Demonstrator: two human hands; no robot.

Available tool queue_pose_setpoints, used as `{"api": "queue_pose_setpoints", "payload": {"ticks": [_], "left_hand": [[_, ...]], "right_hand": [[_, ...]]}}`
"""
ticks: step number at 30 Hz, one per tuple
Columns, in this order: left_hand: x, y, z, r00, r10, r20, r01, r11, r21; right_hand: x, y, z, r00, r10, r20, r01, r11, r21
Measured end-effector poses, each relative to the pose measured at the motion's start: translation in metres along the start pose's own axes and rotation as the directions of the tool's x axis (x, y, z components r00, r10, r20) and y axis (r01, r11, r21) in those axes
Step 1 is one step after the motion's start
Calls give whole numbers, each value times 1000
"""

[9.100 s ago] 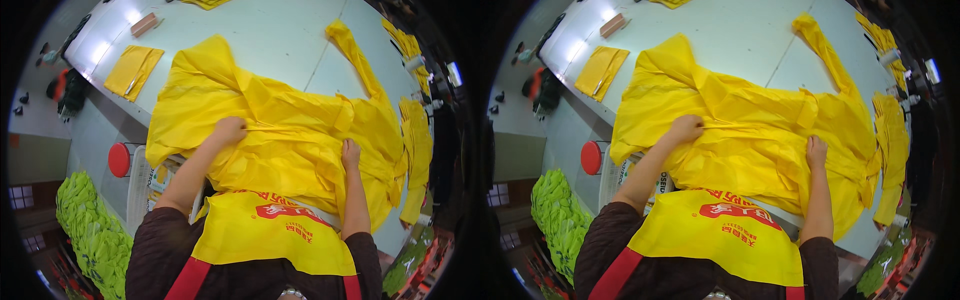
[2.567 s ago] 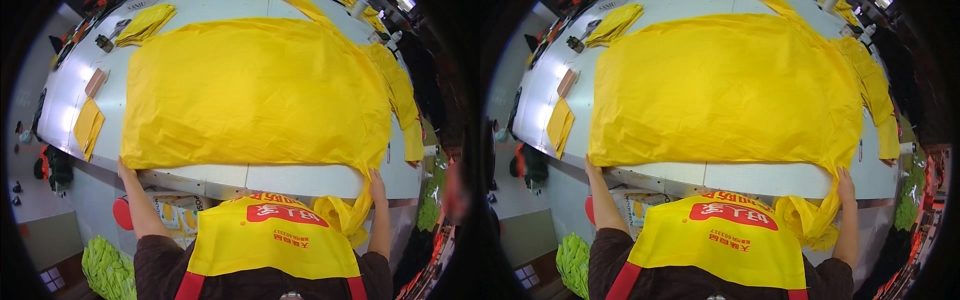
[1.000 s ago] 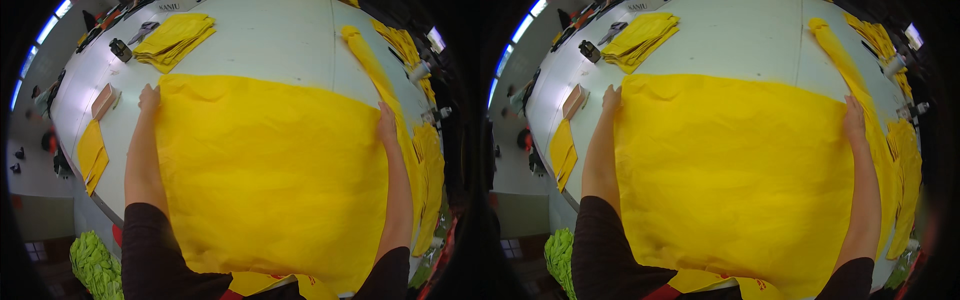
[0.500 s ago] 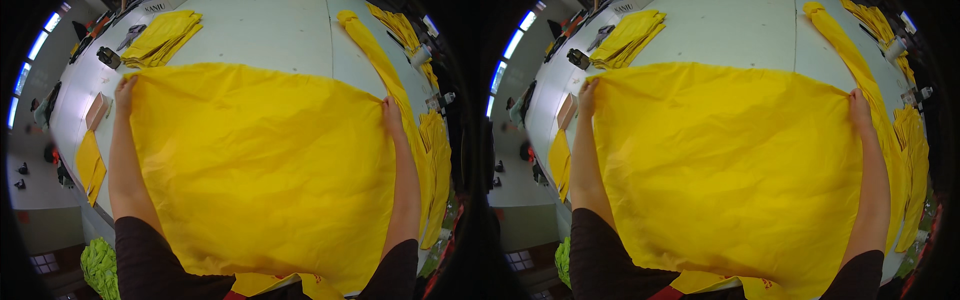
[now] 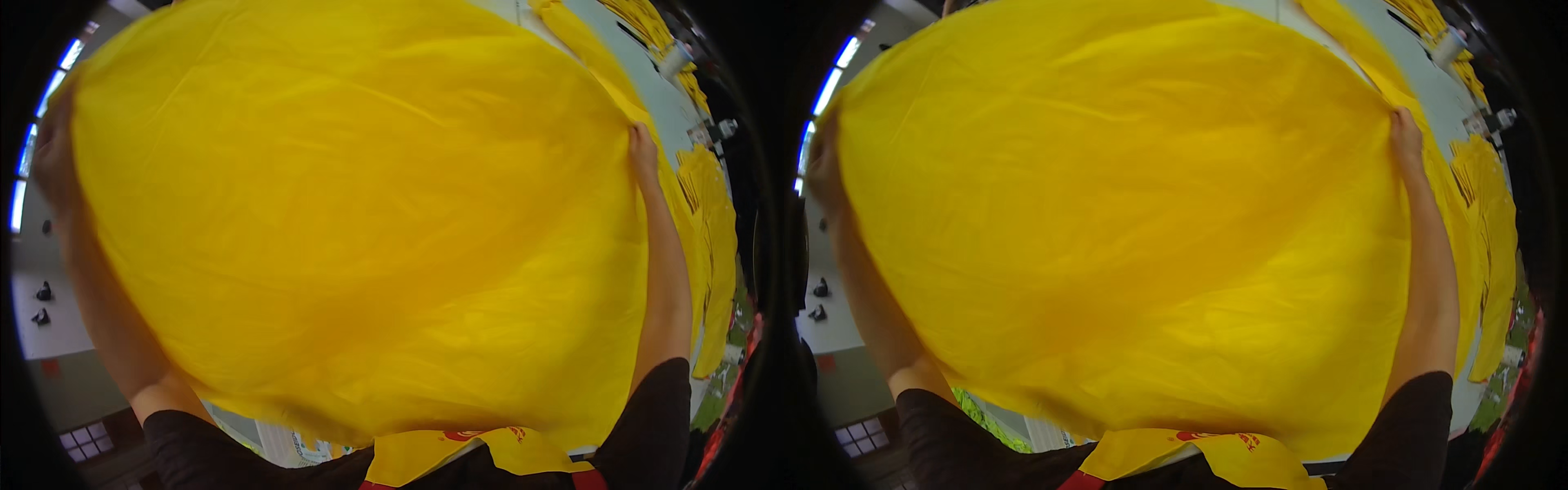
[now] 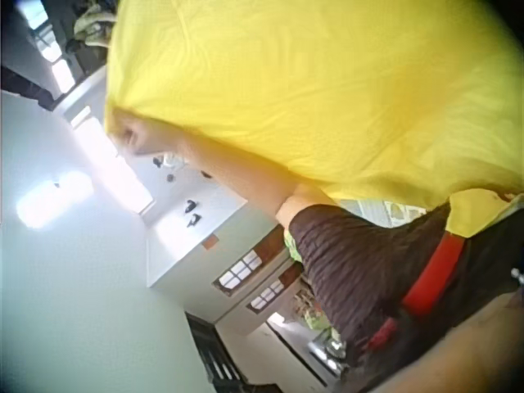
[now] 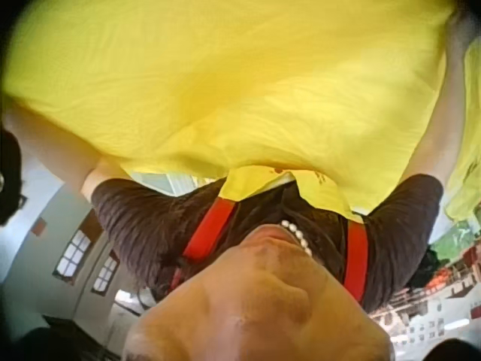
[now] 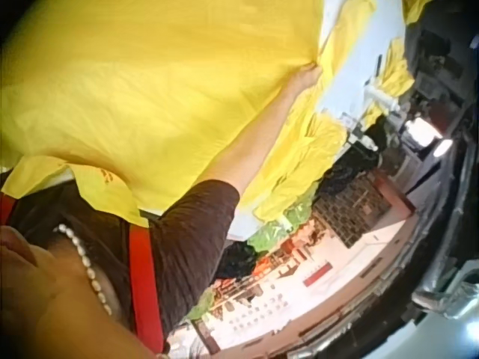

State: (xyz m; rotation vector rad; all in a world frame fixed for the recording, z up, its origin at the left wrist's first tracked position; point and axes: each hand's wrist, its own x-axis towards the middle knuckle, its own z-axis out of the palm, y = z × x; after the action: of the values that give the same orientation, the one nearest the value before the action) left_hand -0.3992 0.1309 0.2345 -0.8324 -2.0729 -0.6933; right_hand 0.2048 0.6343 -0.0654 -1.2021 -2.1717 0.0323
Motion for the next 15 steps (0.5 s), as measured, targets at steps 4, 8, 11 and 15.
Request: {"api": "queue_pose_setpoints", "payload": {"ticks": [4,8,11,15], "left_hand": [[-14,-35,106,956,-149,251,174,981,-81],[-45,-90,190,912,-145,385,174,984,-43],[-78,-138,228,896,-180,407,142,982,121],[-147,-89,231,960,-173,220,145,980,136]], "right_hand": [[0,-39,8,999,8,-42,-8,1000,8],[-60,-148,12,964,-264,-42,267,956,124],[-127,-234,-11,903,-193,384,210,978,-2],[-159,-258,21,839,-45,542,112,990,-91]]}}
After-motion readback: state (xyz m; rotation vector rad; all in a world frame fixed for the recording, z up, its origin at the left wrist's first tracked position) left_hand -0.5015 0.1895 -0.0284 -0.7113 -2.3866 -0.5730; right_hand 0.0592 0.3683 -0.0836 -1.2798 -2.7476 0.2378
